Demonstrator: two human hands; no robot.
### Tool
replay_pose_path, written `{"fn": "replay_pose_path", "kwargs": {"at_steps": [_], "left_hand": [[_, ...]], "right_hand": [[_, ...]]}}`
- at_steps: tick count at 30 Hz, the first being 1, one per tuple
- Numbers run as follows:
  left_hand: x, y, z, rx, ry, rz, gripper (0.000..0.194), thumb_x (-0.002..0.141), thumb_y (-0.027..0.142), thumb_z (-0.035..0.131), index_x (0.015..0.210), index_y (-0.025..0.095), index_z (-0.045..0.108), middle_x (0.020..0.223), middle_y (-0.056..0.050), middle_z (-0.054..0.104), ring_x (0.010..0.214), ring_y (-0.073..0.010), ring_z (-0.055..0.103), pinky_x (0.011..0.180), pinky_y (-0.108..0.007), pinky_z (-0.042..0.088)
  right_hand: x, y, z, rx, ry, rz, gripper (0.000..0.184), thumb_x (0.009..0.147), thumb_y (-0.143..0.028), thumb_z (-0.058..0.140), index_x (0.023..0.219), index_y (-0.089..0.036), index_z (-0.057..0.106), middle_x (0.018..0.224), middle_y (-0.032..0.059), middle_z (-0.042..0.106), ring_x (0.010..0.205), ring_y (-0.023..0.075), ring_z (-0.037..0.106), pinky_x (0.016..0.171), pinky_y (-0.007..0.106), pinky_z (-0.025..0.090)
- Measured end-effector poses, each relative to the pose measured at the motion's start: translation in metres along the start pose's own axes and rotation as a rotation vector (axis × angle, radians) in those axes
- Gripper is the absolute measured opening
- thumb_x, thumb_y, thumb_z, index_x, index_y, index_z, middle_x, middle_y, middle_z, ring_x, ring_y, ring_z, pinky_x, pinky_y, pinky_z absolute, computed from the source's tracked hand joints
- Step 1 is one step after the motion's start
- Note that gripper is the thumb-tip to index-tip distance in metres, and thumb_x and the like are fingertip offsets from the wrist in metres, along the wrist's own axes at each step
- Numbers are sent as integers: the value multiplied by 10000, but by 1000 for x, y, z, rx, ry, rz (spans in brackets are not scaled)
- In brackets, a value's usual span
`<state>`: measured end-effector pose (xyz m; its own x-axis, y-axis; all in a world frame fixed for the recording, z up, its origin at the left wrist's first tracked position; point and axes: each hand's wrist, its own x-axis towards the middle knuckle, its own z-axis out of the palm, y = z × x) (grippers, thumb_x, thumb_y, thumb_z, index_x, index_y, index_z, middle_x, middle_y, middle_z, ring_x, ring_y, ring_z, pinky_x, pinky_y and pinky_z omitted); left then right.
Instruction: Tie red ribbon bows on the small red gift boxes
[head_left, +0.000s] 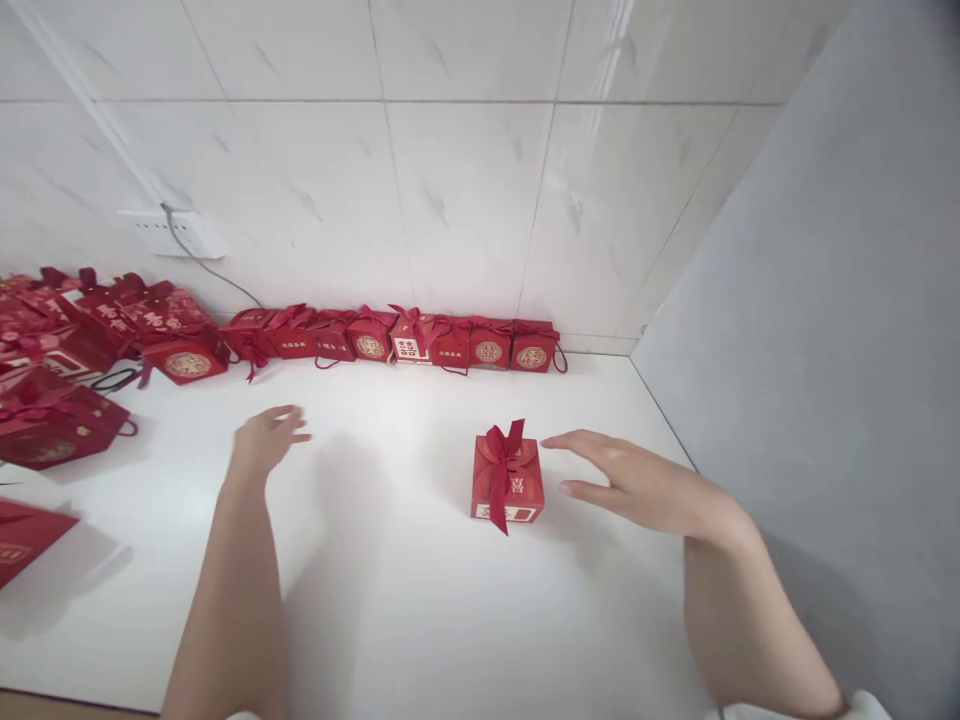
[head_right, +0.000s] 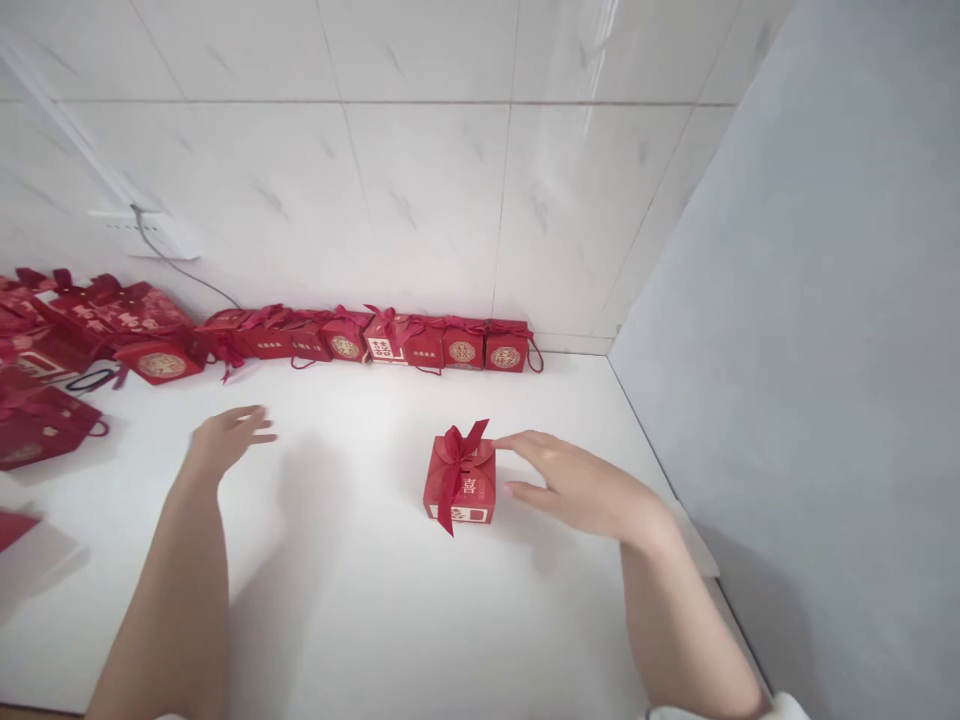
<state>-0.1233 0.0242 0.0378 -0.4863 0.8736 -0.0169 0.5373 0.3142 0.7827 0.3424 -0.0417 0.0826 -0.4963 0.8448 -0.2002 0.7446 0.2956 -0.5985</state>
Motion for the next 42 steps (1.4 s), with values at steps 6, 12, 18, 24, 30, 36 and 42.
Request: {"fn": "replay_pose_path", "kwargs": {"at_steps": [6, 12, 18, 24, 30, 36, 42], "left_hand": [[-69, 89, 69, 369, -812, 498, 500, 758, 650, 619, 1079, 280, 719, 1173, -47, 702, 1048, -297, 672, 815, -331, 539], [-112, 104, 101, 388, -854, 743, 412, 736, 570, 667, 1048, 302, 694, 996, -29, 731, 841, -269, 694, 620, -302, 494], [-87, 100, 89, 352, -845, 660, 219, 850, 347, 506, 819, 245, 696, 790, -15, 699, 697, -196, 646, 607, -283, 468], [-101, 119, 87, 108, -797, 595, 243, 877, 398, 514, 855, 220, 678, 850, -2, 700, 779, -169, 635, 701, -272, 488], [-104, 125, 76, 84, -779, 575, 247, 894, 432, 537, 882, 231, 679, 880, 4, 698, 824, -158, 630, 733, -265, 477], [-103, 122, 78, 128, -749, 605, 218, 895, 421, 548, 909, 256, 688, 990, 7, 686, 920, -174, 628, 786, -281, 482], [-118, 113, 116, 203, -838, 817, 219, 805, 321, 652, 1008, 240, 645, 1124, -35, 598, 1049, -222, 577, 858, -328, 489]], "right_hand": [[28, -23, 37, -95, 10, -134, 318, 934, -306, 517, 1230, -300, 635, 1352, 66, 547, 1254, 292, 506, 997, 467, 478], [26, -30, 53, -144, 16, -255, 473, 915, -302, 563, 1382, -256, 501, 1342, 111, 531, 1251, 308, 483, 970, 472, 493], [16, -30, 34, -40, -47, -252, 341, 954, -331, 507, 1280, -279, 590, 1263, 63, 603, 1102, 250, 605, 923, 417, 518], [30, -32, 50, -91, 136, -360, 162, 928, -317, 581, 963, -269, 731, 1441, 43, 473, 1379, 276, 384, 1101, 451, 375], [39, -32, 55, -16, 165, -404, 435, 955, -282, 522, 1385, -225, 499, 1488, 92, 455, 1398, 242, 384, 1184, 498, 253], [38, -22, 36, 323, 491, -189, 183, 932, -294, 554, 1026, -250, 705, 1102, 33, 699, 969, 175, 664, 867, 312, 533], [35, -16, 28, 457, 319, -203, 250, 844, -152, 624, 1073, -246, 594, 910, -17, 684, 853, 140, 653, 814, 285, 522]]}}
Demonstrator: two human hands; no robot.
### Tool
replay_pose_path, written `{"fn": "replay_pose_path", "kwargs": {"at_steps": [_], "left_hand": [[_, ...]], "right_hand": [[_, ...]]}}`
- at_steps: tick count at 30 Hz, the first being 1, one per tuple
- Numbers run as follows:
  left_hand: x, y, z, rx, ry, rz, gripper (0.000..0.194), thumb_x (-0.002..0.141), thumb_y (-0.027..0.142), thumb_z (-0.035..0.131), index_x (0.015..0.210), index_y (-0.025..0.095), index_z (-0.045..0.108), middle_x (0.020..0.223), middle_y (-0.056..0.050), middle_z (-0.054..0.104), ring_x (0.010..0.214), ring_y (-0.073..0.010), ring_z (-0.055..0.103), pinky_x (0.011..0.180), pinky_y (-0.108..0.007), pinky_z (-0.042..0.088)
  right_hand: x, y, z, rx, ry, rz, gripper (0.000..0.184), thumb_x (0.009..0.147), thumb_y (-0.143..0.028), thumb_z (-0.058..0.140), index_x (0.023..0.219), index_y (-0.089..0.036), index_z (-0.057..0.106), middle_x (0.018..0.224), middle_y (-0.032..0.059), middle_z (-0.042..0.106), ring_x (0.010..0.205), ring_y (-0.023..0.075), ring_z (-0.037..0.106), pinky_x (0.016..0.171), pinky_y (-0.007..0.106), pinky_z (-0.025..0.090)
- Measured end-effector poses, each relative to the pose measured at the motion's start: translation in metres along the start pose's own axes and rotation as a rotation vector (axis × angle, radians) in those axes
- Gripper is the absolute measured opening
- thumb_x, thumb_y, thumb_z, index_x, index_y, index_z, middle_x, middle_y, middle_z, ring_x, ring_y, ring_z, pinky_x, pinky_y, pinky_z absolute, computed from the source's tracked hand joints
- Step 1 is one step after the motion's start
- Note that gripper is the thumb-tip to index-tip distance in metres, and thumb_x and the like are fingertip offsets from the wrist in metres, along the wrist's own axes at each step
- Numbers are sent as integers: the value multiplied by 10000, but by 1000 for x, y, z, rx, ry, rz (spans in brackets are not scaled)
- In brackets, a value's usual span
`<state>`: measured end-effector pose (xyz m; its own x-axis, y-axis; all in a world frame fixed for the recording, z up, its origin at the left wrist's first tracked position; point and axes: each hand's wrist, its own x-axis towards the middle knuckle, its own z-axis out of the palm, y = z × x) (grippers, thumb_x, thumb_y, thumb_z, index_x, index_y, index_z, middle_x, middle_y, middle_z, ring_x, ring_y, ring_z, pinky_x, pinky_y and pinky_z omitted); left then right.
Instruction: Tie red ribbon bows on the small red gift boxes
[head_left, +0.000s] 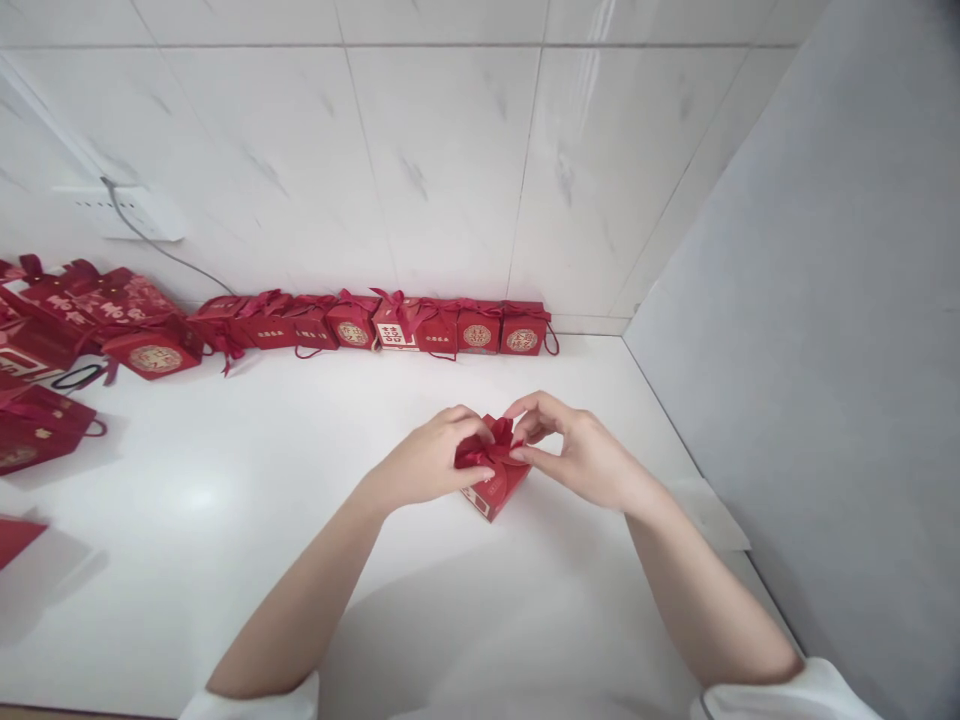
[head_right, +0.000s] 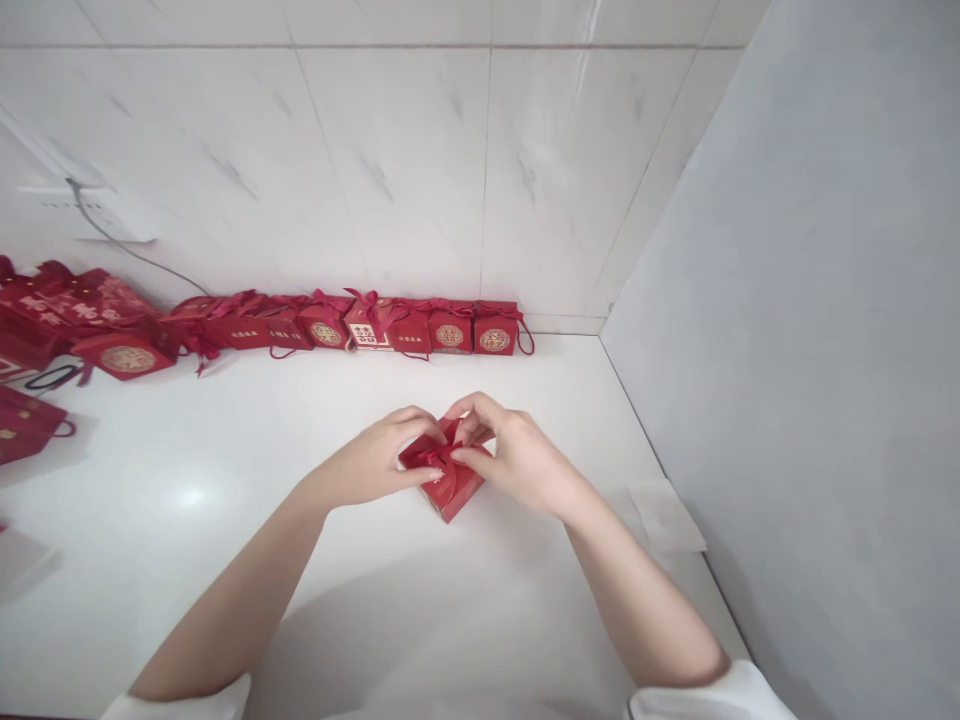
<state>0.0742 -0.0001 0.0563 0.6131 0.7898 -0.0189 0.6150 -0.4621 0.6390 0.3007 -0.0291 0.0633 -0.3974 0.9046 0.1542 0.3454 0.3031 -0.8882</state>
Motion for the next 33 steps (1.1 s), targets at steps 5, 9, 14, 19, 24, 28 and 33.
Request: {"fn": "replay_pose_path", "kwargs": {"at_steps": [5, 9, 14, 19, 24, 28, 33], "left_hand": [[7, -8, 10, 2, 4, 26, 196, 843, 173, 506, 985, 232, 628, 1155, -38, 568, 1106, -209, 553, 937, -332, 461], [8, -11, 6, 5, 4, 9, 180, 838, 152, 483, 943, 228, 608, 1128, -28, 566, 1103, -199, 548, 935, -328, 455], [7, -14, 3, 19, -2, -18, 118, 839, 165, 470, 873, 220, 569, 1098, -18, 579, 991, -188, 577, 831, -325, 474], [5, -16, -1, -10, 1, -53, 148, 823, 164, 477, 907, 229, 580, 1108, -20, 581, 925, -181, 596, 767, -315, 489], [7, -11, 4, -50, 30, 11, 126, 821, 175, 524, 885, 224, 620, 1111, -27, 582, 1022, -192, 581, 861, -317, 493], [10, -8, 9, -68, 10, 28, 147, 815, 174, 539, 886, 215, 661, 1156, -40, 574, 1038, -199, 583, 905, -326, 496], [10, -10, 5, -61, -17, -4, 141, 819, 217, 564, 900, 224, 679, 1134, -52, 595, 1071, -230, 573, 922, -357, 495]], "right_hand": [[-4, 1, -8, -181, -338, -63, 193, 838, -84, 558, 890, -228, 676, 920, -12, 709, 834, 138, 631, 756, 263, 476], [-3, 6, -8, -300, -507, -41, 204, 813, -68, 528, 846, -204, 676, 896, -6, 710, 739, 126, 598, 657, 246, 429], [-1, 13, -5, -435, -642, 48, 199, 782, -60, 488, 779, -178, 648, 829, 16, 692, 684, 131, 567, 611, 248, 381], [-3, 10, -7, -440, -625, 85, 99, 798, -124, 521, 757, -188, 584, 810, 5, 667, 679, 135, 564, 589, 245, 361], [0, 6, 4, -433, -321, 42, 137, 824, -197, 586, 940, -225, 519, 834, -16, 643, 684, 138, 552, 584, 241, 355], [8, 14, 26, -572, -209, -103, 165, 838, -152, 577, 985, -204, 524, 858, 11, 638, 694, 147, 540, 594, 256, 343], [9, 16, 25, -691, -174, -199, 230, 886, -24, 418, 882, -185, 583, 829, 22, 635, 664, 134, 513, 596, 265, 325]]}}
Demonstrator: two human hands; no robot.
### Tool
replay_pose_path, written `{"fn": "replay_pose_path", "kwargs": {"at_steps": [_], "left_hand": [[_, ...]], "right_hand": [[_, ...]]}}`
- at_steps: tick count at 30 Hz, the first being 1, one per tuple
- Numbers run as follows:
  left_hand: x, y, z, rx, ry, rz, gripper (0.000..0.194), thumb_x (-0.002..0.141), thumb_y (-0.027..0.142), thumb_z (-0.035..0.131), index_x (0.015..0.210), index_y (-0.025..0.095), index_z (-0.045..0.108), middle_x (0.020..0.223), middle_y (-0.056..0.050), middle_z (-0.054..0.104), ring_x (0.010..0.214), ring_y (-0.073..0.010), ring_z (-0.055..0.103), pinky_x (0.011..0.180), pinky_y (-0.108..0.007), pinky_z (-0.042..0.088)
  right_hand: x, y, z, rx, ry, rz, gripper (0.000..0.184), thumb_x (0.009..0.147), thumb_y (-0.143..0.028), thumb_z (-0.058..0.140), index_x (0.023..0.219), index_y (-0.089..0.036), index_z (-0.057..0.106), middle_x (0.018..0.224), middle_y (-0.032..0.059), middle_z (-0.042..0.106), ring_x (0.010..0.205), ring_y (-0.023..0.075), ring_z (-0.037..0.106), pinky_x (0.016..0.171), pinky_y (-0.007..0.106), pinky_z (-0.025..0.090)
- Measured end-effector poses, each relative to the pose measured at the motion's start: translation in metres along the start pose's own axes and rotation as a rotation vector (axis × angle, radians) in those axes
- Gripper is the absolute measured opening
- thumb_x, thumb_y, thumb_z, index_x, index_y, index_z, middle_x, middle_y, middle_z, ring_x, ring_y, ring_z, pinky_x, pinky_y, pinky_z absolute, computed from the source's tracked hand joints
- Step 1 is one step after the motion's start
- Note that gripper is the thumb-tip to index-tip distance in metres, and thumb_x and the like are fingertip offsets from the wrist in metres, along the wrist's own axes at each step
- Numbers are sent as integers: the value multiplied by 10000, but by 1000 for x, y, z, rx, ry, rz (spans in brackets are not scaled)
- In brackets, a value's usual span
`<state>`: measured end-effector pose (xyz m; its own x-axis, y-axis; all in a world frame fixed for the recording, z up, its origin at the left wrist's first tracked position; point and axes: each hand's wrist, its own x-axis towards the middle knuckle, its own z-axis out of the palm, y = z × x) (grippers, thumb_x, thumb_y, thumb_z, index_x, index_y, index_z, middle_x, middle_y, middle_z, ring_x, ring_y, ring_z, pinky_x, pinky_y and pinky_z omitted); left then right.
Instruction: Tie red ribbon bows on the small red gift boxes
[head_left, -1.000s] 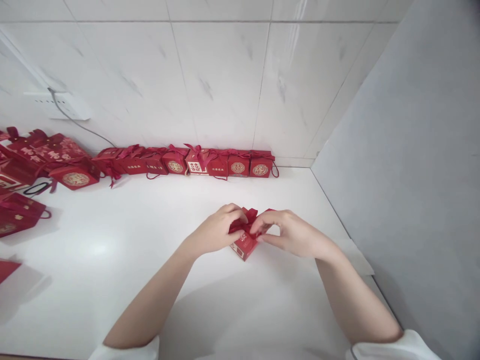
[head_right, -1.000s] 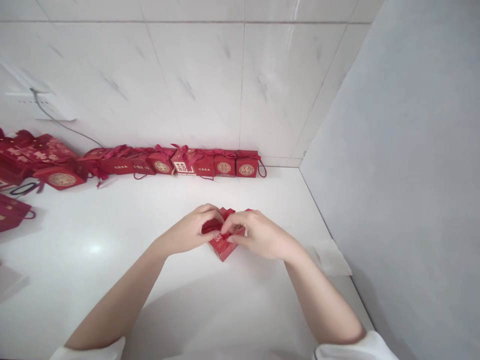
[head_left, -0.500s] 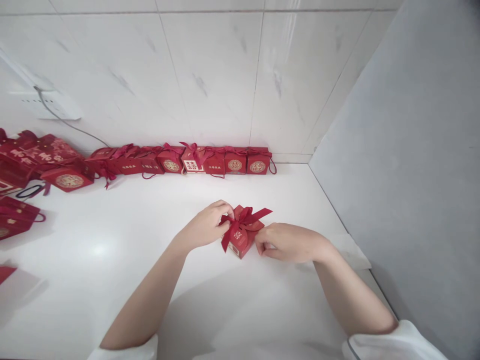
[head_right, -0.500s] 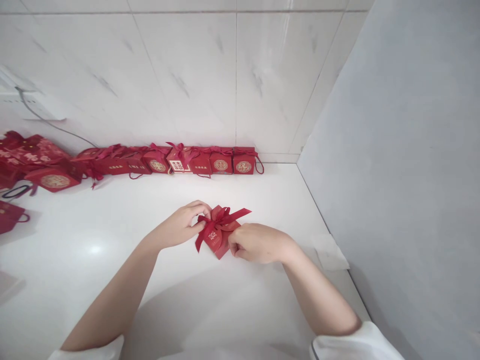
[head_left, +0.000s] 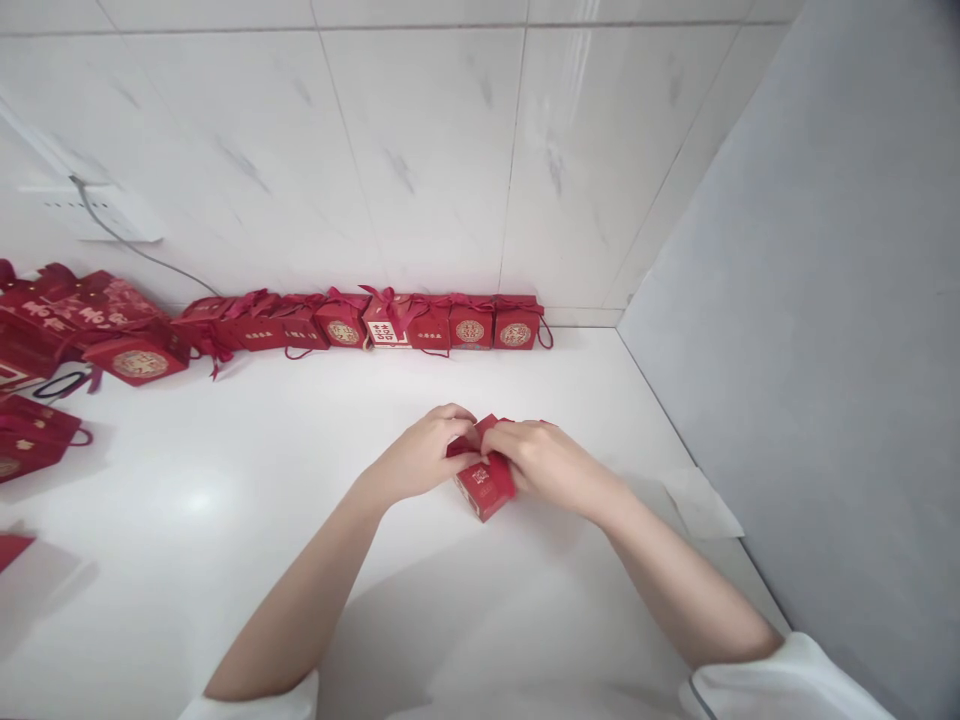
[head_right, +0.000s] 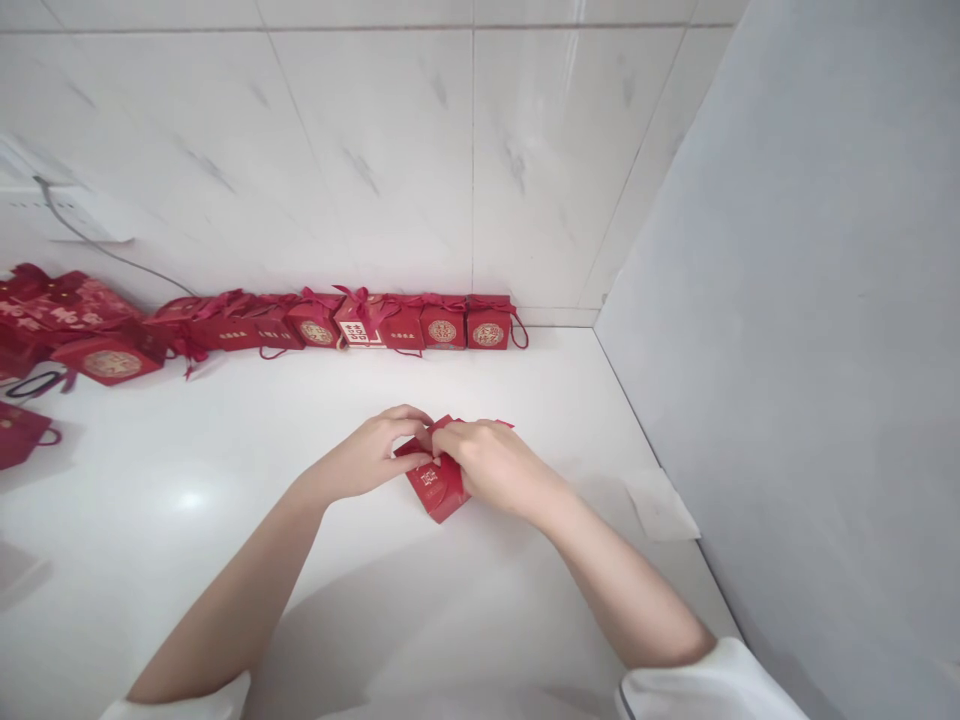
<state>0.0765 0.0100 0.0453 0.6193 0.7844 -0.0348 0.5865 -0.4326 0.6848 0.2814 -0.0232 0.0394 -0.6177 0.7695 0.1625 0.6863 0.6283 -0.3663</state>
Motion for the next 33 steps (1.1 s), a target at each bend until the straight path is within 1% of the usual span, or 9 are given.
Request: {"fn": "replay_pose_path", "kwargs": {"at_steps": [6, 9, 12, 15, 18, 20, 23, 29, 33], "left_hand": [[-1, -3, -5, 1, -19, -26, 123, 821, 221, 547, 832, 224, 670, 1118, -47, 614, 1031, -228, 591, 907, -366, 487], [-2, -1, -6, -13, -31, -22, 137, 819, 210, 519, 836, 225, 654, 1100, -38, 629, 994, -218, 600, 879, -349, 484], [-4, 3, -5, -76, -34, -67, 208, 843, 216, 449, 931, 241, 636, 1091, -24, 642, 961, -207, 608, 834, -332, 485], [-4, 4, 4, -115, 44, -176, 235, 921, 329, 380, 985, 249, 591, 1010, -15, 662, 901, -208, 618, 813, -346, 481], [1, 1, 17, -126, 87, -224, 291, 894, 490, 482, 1049, 249, 534, 1046, -31, 660, 913, -231, 628, 814, -367, 485], [6, -5, 23, -171, 61, -201, 392, 847, 478, 569, 1159, 256, 490, 1187, -57, 626, 1008, -250, 623, 858, -377, 486], [14, -14, 26, -254, -7, -186, 527, 806, 431, 625, 1277, 270, 453, 1301, -64, 574, 1102, -258, 601, 931, -387, 476], [17, -18, 23, -308, -60, -176, 506, 770, 486, 659, 1205, 250, 554, 1175, -38, 643, 1075, -262, 608, 947, -397, 488], [17, -22, 24, -333, -67, -156, 520, 799, 511, 641, 1234, 245, 540, 1208, -47, 631, 1105, -257, 596, 967, -393, 480]], "right_hand": [[-16, -1, -27, 150, -163, 93, 154, 886, -115, 506, 771, -198, 567, 772, -9, 651, 664, 128, 533, 589, 253, 330], [-18, -1, -25, 173, -267, 110, 155, 828, -88, 510, 715, -192, 528, 711, -21, 632, 628, 120, 508, 564, 251, 300], [-17, 0, -19, 192, -276, 113, 148, 811, -88, 499, 701, -187, 500, 721, -18, 633, 617, 112, 492, 563, 249, 289], [-16, -2, -15, 192, -262, 110, 151, 814, -98, 494, 692, -186, 478, 714, -18, 618, 600, 106, 463, 559, 248, 284], [-14, -4, -13, 175, -266, 119, 151, 801, -87, 498, 693, -187, 466, 701, -15, 600, 594, 108, 452, 552, 248, 280], [-13, -4, -12, 169, -274, 122, 133, 805, -91, 508, 720, -187, 476, 720, -9, 607, 605, 112, 470, 548, 248, 282], [-13, -3, -8, 117, -262, 89, 103, 835, -113, 516, 763, -184, 497, 740, 5, 622, 604, 122, 488, 538, 254, 279], [-11, -18, 2, -102, -273, -63, 158, 821, -24, 495, 761, -152, 565, 717, 45, 643, 604, 159, 564, 518, 281, 247], [-5, -45, 8, -263, -294, -1, 265, 741, 76, 465, 869, -91, 627, 823, 115, 690, 715, 240, 651, 568, 309, 355]]}}
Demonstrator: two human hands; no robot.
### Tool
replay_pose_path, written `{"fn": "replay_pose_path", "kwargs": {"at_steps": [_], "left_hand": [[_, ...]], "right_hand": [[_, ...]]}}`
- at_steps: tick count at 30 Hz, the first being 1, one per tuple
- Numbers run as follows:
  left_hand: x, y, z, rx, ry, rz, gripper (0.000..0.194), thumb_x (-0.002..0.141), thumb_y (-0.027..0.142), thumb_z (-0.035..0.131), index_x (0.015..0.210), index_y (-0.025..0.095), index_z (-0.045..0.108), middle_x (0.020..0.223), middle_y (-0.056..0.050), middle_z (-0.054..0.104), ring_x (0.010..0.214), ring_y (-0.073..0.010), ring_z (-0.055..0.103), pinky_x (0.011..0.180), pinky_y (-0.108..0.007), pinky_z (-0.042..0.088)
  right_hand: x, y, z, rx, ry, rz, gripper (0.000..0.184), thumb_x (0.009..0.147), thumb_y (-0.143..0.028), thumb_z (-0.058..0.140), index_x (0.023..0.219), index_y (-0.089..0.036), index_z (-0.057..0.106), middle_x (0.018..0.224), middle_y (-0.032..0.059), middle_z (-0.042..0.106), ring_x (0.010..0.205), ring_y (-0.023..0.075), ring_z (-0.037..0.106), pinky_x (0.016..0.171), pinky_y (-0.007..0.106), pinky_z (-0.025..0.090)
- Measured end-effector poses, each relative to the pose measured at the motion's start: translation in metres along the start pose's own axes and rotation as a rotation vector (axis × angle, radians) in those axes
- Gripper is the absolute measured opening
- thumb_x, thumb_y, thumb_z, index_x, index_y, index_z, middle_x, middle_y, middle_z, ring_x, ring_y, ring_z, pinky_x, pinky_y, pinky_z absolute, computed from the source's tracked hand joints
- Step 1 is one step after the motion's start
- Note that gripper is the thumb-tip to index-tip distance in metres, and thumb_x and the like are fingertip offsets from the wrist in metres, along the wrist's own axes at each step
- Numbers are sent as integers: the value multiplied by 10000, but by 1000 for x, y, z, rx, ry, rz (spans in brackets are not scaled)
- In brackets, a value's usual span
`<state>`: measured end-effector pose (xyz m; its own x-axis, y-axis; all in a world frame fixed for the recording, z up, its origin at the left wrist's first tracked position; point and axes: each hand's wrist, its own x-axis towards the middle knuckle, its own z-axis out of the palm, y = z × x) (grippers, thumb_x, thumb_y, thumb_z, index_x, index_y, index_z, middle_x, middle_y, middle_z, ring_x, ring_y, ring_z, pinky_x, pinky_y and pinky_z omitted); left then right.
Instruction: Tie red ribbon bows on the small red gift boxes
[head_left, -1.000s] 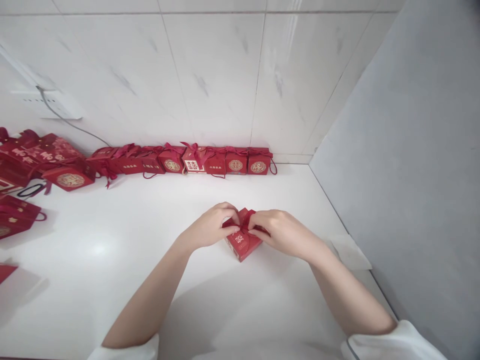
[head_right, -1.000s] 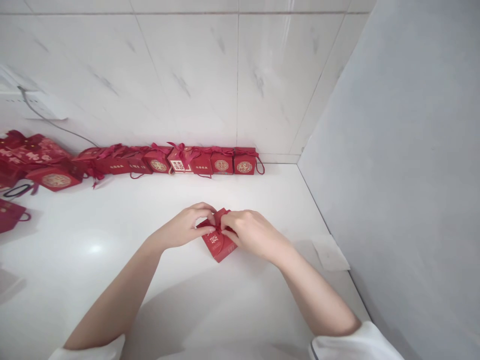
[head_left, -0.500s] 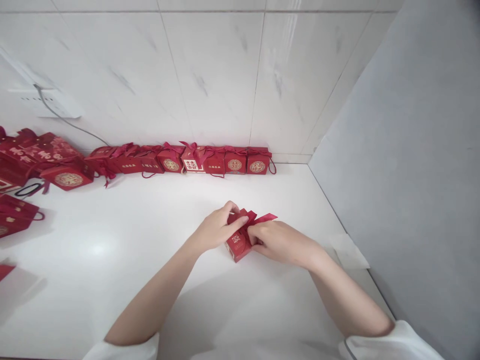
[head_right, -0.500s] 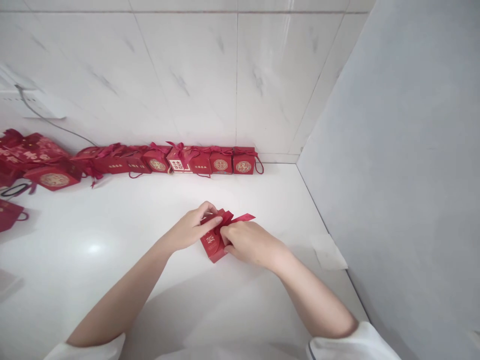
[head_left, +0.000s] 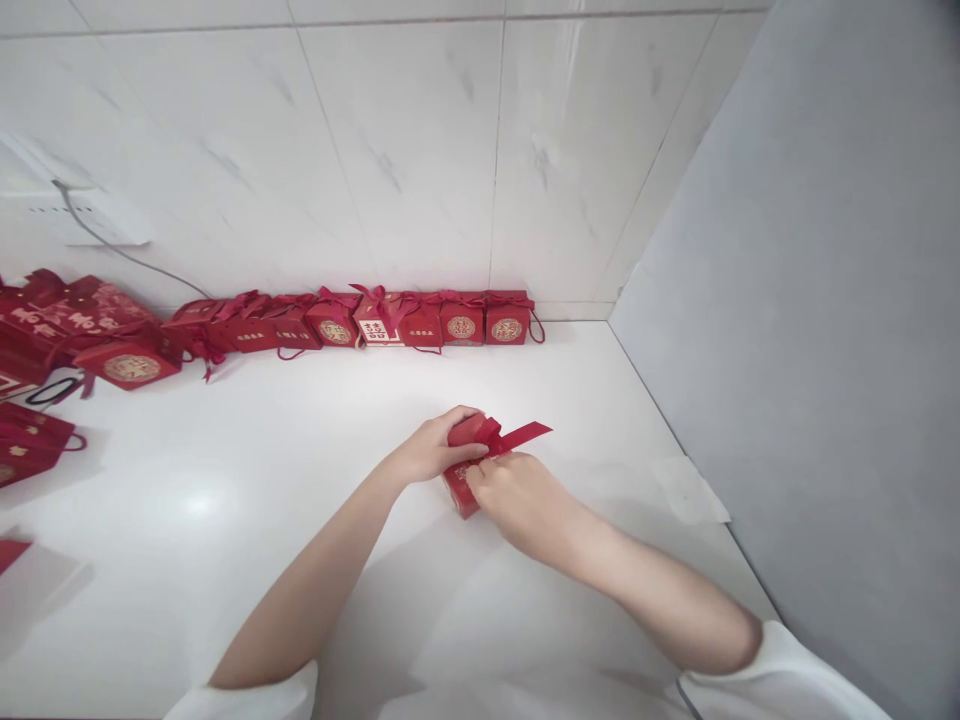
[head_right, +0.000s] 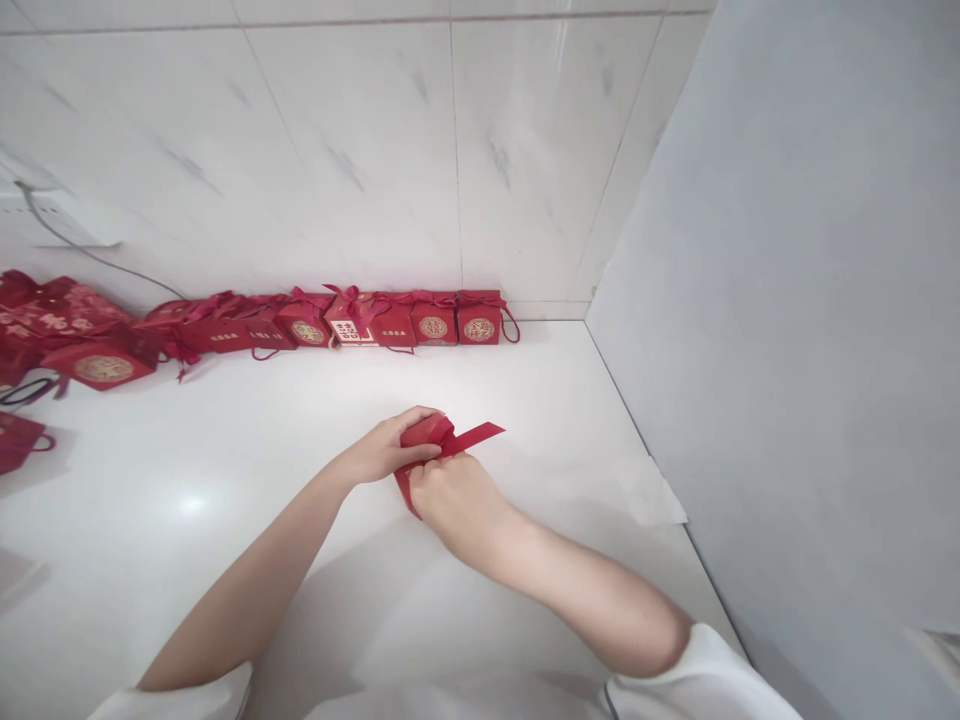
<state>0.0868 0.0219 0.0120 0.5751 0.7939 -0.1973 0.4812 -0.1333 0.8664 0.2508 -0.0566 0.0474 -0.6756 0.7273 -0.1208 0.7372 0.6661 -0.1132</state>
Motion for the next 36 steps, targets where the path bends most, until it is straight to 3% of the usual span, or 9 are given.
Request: {"fn": "replay_pose_path", "kwargs": {"at_steps": [5, 8, 10, 14, 16, 20, 23, 27, 36], "left_hand": [[3, -4, -7, -132, -126, 15, 552, 832, 501, 624, 1301, 234, 509, 1287, -71, 592, 1171, -253, 570, 990, -385, 469], [1, 0, -10, -127, -162, 10, 540, 818, 459, 645, 1296, 239, 522, 1287, -72, 591, 1172, -261, 571, 980, -394, 479], [0, 3, -9, -113, -156, 10, 518, 810, 437, 647, 1273, 230, 539, 1278, -75, 594, 1171, -267, 571, 983, -402, 479], [1, 1, -5, -141, -142, -2, 560, 784, 429, 671, 1278, 211, 523, 1261, -84, 598, 1138, -265, 589, 967, -401, 491], [1, -2, -4, -173, -149, -6, 572, 784, 429, 675, 1289, 217, 513, 1264, -80, 598, 1137, -258, 591, 959, -391, 494], [2, -4, -5, -199, -154, -12, 575, 787, 417, 674, 1301, 223, 505, 1285, -77, 594, 1156, -254, 585, 972, -388, 488], [2, -4, -5, -191, -148, -12, 554, 786, 404, 675, 1283, 214, 520, 1288, -85, 592, 1157, -258, 584, 980, -396, 485], [4, -4, -4, -185, -130, 6, 515, 791, 398, 671, 1254, 214, 541, 1263, -77, 603, 1149, -259, 583, 987, -397, 478], [-1, 6, -3, -28, -62, -18, 487, 793, 409, 660, 1238, 241, 559, 1236, -52, 620, 1112, -256, 596, 965, -387, 476]], "right_hand": [[1, -12, -1, -44, 3, 112, 321, 799, 79, 403, 973, -46, 641, 908, 177, 706, 836, 292, 676, 702, 361, 443], [-10, 6, -7, 188, -8, 3, 181, 839, -35, 518, 934, -126, 643, 879, 95, 708, 786, 227, 662, 651, 310, 428], [-18, 25, -13, 393, -38, -47, 77, 881, -251, 598, 893, -185, 634, 839, 33, 694, 726, 181, 636, 626, 283, 422], [-23, 60, -19, 313, 240, 309, 279, 977, -380, 433, 1009, -170, 614, 1052, 102, 668, 995, 240, 613, 966, 444, 371], [-22, 71, -17, 299, 206, 349, 330, 980, -409, 402, 1053, -162, 609, 1141, 122, 644, 1122, 275, 568, 1053, 519, 267], [-23, 75, -17, 346, 7, 263, 356, 978, -382, 372, 784, -187, 599, 773, 50, 646, 756, 202, 600, 761, 355, 410], [-29, 66, -21, 384, -45, 141, 311, 954, -296, 402, 707, -201, 567, 625, 5, 566, 582, 150, 498, 560, 279, 314], [-32, 46, -15, 402, -92, -36, 297, 927, -221, 434, 650, -193, 536, 572, -17, 508, 509, 118, 414, 521, 265, 273], [-15, 22, 5, 174, -284, 71, 280, 913, -166, 435, 691, -148, 605, 697, 68, 606, 565, 177, 556, 486, 281, 258]]}}
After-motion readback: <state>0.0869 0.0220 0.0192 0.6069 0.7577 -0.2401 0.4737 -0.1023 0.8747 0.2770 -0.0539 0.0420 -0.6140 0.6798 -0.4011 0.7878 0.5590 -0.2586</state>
